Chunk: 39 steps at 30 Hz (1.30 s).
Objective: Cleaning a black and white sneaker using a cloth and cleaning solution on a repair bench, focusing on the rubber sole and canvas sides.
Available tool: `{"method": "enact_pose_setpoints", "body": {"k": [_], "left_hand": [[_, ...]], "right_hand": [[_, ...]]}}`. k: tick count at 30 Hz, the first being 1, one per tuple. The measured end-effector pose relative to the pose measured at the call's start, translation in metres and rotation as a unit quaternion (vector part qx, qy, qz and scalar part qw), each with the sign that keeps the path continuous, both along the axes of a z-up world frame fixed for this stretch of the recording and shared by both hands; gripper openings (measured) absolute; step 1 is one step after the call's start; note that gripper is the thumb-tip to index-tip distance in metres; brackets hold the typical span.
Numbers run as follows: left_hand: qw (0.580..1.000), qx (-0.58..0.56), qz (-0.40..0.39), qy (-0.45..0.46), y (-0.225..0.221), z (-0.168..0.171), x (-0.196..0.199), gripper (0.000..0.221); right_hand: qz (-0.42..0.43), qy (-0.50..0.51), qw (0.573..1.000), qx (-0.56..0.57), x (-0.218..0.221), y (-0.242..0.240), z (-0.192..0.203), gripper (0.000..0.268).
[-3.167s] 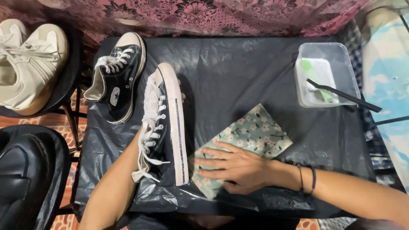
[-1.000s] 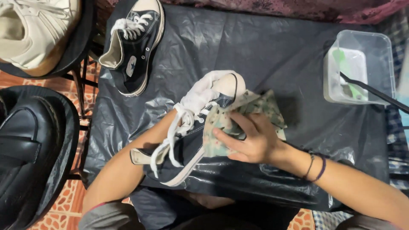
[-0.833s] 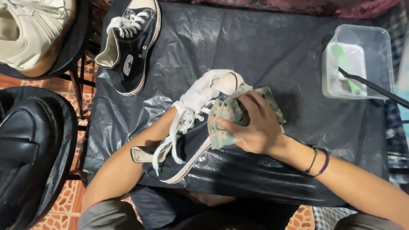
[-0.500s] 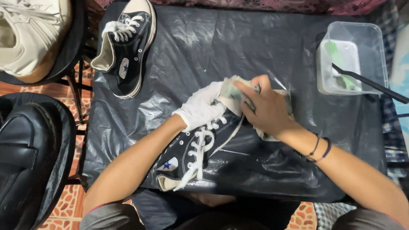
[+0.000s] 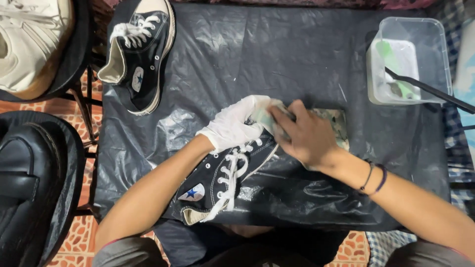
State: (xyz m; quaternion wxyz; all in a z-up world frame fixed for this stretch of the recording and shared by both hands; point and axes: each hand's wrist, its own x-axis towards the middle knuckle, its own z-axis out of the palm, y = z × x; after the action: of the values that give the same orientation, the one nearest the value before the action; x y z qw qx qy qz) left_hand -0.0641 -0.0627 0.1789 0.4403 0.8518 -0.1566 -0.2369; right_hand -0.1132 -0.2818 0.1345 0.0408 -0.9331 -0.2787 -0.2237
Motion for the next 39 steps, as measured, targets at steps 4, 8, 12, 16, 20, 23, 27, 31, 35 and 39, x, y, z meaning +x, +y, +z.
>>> {"method": "enact_pose_setpoints", "body": {"k": [4, 8, 12, 16, 20, 23, 27, 31, 35, 39], "left_hand": [[0.999, 0.011, 0.033, 0.016, -0.015, 0.016, 0.0, 0.053], [0.997, 0.059, 0.041, 0.03, -0.006, -0.002, -0.002, 0.058], [0.999, 0.005, 0.026, 0.019, -0.001, -0.023, 0.001, 0.074], [0.996, -0.074, 0.037, 0.018, -0.005, -0.051, 0.002, 0.069], [0.985, -0.165, 0.042, 0.008, -0.015, -0.053, 0.002, 0.058], [0.992, -0.12, 0.047, 0.008, -0.015, -0.023, -0.001, 0.059], [0.999, -0.014, 0.047, 0.006, -0.014, -0.011, -0.003, 0.061], [0.998, 0.001, 0.053, 0.016, -0.008, -0.04, 0.004, 0.06], [0.996, 0.084, 0.027, 0.004, -0.001, -0.015, -0.001, 0.061], [0.998, 0.05, 0.041, -0.012, -0.002, -0.024, 0.0, 0.058]], "right_hand": [[0.009, 0.064, 0.994, 0.087, 0.013, 0.015, 0.024, 0.043], [-0.01, 0.019, 1.0, -0.007, 0.004, 0.011, 0.019, 0.047], [0.027, -0.031, 0.997, -0.061, -0.017, 0.009, 0.03, 0.038], [0.034, -0.023, 0.994, -0.101, -0.036, 0.0, 0.023, 0.047], [0.045, -0.022, 0.993, -0.107, -0.034, -0.004, 0.013, 0.049], [0.012, -0.033, 0.995, -0.098, -0.023, 0.006, 0.019, 0.046], [-0.006, -0.015, 0.998, -0.055, 0.003, 0.019, 0.024, 0.042], [-0.022, 0.105, 0.994, 0.038, 0.02, 0.019, 0.024, 0.045], [-0.05, 0.096, 0.993, 0.047, 0.014, 0.008, 0.014, 0.039], [-0.036, 0.029, 0.999, -0.021, 0.0, -0.009, -0.007, 0.044]]}}
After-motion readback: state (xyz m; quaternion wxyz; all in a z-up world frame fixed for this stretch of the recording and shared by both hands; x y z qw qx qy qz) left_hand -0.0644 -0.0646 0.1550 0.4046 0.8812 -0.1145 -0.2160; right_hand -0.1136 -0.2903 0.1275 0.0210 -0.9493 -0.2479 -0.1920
